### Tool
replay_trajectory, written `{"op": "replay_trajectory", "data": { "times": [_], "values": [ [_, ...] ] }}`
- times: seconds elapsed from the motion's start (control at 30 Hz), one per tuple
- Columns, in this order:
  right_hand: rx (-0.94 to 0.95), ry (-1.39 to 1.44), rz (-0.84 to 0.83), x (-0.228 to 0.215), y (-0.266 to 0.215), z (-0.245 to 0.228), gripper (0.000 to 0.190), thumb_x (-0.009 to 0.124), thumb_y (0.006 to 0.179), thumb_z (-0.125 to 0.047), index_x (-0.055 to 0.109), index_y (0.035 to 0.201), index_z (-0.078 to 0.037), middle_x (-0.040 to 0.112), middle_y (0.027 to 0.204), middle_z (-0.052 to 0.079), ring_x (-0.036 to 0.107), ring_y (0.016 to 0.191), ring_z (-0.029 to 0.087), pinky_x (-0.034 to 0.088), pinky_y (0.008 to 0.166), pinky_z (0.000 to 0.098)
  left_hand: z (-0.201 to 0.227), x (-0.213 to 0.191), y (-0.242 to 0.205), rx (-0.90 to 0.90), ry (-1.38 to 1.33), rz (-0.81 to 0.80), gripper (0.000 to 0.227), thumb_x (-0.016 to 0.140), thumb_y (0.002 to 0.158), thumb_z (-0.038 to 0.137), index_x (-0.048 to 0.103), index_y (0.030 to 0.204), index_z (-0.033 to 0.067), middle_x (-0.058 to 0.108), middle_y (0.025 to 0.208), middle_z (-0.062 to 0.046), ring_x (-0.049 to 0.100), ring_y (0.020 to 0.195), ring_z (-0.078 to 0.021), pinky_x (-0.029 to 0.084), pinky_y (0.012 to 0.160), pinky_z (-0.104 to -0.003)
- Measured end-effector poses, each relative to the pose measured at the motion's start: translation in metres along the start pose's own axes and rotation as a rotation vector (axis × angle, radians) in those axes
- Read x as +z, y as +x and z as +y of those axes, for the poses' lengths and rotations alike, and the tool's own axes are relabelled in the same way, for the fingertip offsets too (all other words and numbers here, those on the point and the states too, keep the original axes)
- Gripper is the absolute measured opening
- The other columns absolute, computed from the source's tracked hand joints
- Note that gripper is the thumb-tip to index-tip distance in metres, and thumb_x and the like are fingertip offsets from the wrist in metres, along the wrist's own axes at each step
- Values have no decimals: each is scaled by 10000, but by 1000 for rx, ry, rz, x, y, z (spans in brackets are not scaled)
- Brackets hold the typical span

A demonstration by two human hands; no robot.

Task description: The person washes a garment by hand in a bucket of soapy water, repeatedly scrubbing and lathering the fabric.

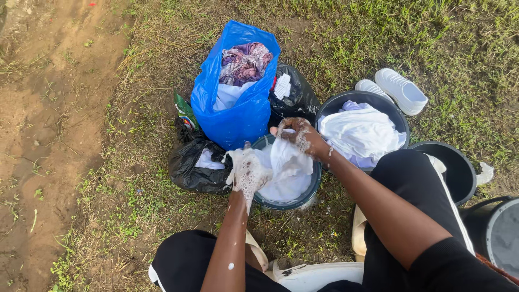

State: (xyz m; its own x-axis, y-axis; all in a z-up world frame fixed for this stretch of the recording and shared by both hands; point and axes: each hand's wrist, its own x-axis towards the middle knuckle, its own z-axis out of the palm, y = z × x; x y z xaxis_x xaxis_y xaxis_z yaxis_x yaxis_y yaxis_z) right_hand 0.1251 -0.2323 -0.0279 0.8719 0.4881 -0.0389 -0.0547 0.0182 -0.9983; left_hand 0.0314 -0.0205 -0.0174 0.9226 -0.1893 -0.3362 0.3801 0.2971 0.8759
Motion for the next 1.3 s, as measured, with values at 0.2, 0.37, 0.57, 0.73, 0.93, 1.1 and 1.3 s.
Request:
{"op": "replay_trajectory", "data": {
  "times": [0.2,0.37,0.57,0.73,0.93,1.1,1.3],
  "values": [
    [57,331,-213,15,-23,-49,376,780,904,-276,640,1195,-83,648,1118,22,607,1056,123,490,950,332,-13,17,18,-62,206,-5,471,727,872,130,606,1309,3,681,1250,-131,676,1172,-274,538,1006,-434],
    [197,-282,-279,10,-41,-45,539,804,817,-370,613,1236,-89,720,1143,67,670,1059,151,526,951,363,-1,4,19,84,-179,153,469,720,877,147,605,1310,6,680,1252,-131,675,1172,-275,538,1005,-439],
    [54,-225,-175,-4,-39,-42,544,790,912,-389,738,1289,0,779,1277,181,704,1160,242,543,1032,391,23,-1,7,259,-211,234,468,711,883,167,605,1312,11,679,1256,-131,673,1172,-277,537,1004,-445],
    [47,902,-133,28,-44,-79,601,770,891,-300,629,1342,72,691,1301,212,688,1156,293,522,1057,429,8,29,5,354,271,185,468,704,888,184,605,1313,14,677,1258,-131,672,1172,-278,536,1004,-451],
    [-353,-622,236,93,-72,-32,372,718,932,-266,637,1244,-80,702,1282,186,743,1051,290,631,886,405,-17,39,7,366,228,291,469,695,895,205,605,1315,19,676,1261,-132,670,1172,-280,535,1003,-457],
    [-579,-1211,189,83,-64,58,582,751,621,-319,737,1156,-91,718,1004,227,729,729,393,597,601,456,-36,46,0,313,283,201,469,687,900,222,605,1317,22,675,1264,-132,669,1172,-282,535,1003,-462],
    [-398,-1040,158,86,-70,103,319,613,873,-239,696,1136,-79,720,996,143,713,783,273,590,719,378,-40,45,9,209,106,220,471,679,906,242,604,1318,27,673,1267,-132,667,1172,-284,534,1002,-468]
  ]
}}
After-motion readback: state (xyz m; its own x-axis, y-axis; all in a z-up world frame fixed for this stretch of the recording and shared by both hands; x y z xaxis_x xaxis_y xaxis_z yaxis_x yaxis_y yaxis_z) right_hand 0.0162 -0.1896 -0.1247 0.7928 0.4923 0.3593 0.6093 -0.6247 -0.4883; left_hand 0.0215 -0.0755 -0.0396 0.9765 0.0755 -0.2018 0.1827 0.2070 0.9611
